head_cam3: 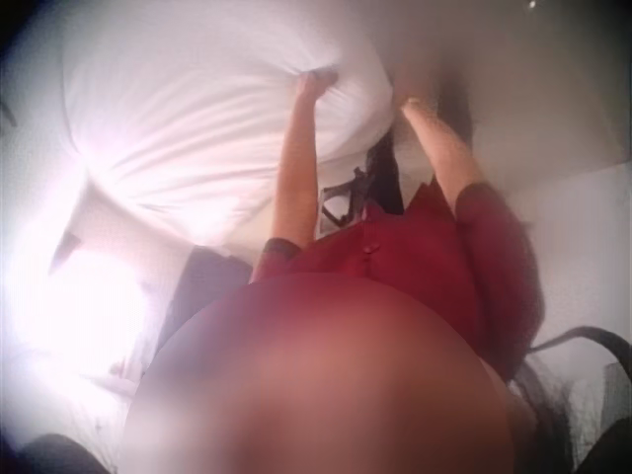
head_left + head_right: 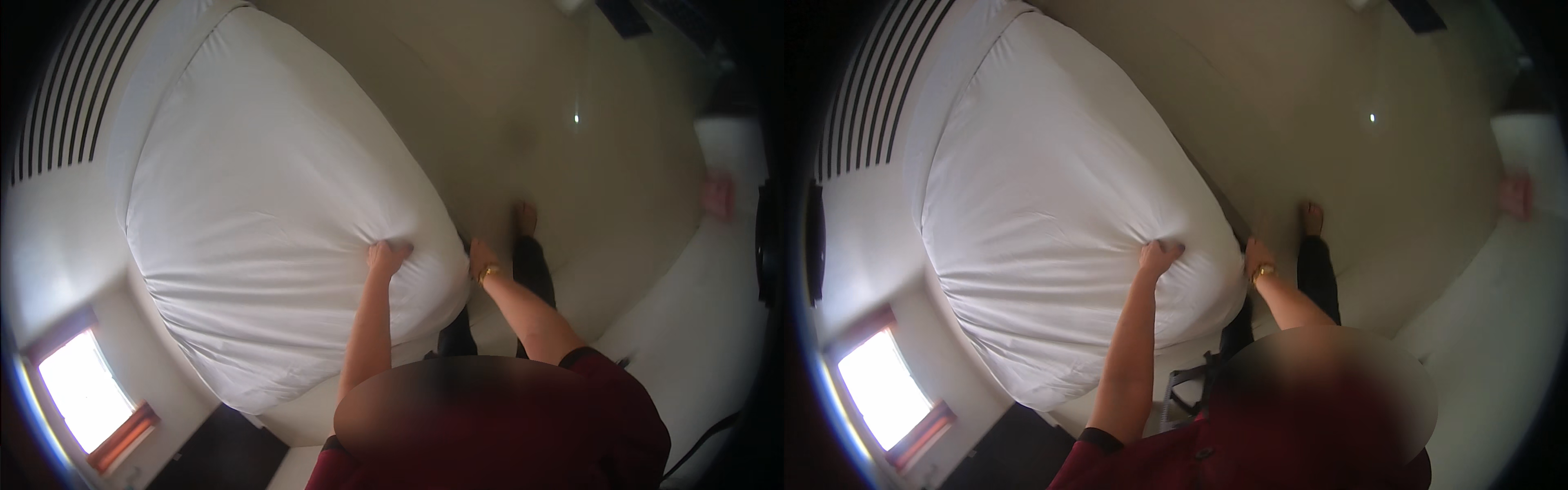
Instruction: The person spreads and smooths a white fitted sheet over a mattress, tucking the edges around the corners and sides. The person walks around the bed to adjust the sheet on all sides.
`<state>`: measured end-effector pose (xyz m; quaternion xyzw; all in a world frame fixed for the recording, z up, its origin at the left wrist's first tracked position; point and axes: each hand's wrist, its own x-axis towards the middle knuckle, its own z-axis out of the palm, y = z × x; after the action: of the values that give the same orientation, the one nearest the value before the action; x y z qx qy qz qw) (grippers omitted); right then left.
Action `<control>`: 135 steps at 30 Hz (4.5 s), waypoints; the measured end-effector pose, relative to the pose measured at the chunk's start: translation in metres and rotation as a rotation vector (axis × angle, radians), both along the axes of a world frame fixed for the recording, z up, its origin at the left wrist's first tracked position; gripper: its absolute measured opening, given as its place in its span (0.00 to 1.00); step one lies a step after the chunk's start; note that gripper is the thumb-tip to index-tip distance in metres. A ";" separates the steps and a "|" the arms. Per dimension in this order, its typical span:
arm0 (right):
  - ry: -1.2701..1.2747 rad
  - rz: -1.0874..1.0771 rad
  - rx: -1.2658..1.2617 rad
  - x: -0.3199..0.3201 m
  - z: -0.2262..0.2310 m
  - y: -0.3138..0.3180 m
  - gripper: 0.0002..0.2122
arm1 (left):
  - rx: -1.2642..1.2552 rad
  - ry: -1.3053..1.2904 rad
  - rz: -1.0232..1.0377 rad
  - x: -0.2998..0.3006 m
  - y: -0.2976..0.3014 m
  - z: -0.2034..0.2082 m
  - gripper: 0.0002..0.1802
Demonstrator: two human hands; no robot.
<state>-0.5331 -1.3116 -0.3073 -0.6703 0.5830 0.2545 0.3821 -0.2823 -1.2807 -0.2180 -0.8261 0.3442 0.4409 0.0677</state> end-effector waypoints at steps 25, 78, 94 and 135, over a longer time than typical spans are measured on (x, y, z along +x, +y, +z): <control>0.183 -0.184 0.191 -0.082 0.144 -0.510 0.12 | 0.296 0.066 0.183 0.004 -0.074 0.010 0.29; -0.676 1.009 0.192 0.783 -0.039 -0.774 0.16 | -0.292 -0.236 1.429 0.277 -0.555 -0.112 0.25; -0.054 1.023 0.743 0.904 -0.068 -0.863 0.13 | -0.203 -0.753 1.162 0.728 -0.705 -0.068 0.31; 0.190 2.471 0.079 0.550 0.041 -0.766 0.19 | -1.976 -0.468 2.248 -0.012 -0.668 0.207 0.24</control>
<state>0.0168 -2.0777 -0.2667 -0.7374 -0.4222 0.5089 -0.1379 -0.2947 -1.9492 -0.0112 -0.4133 -0.3162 -0.2768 -0.8078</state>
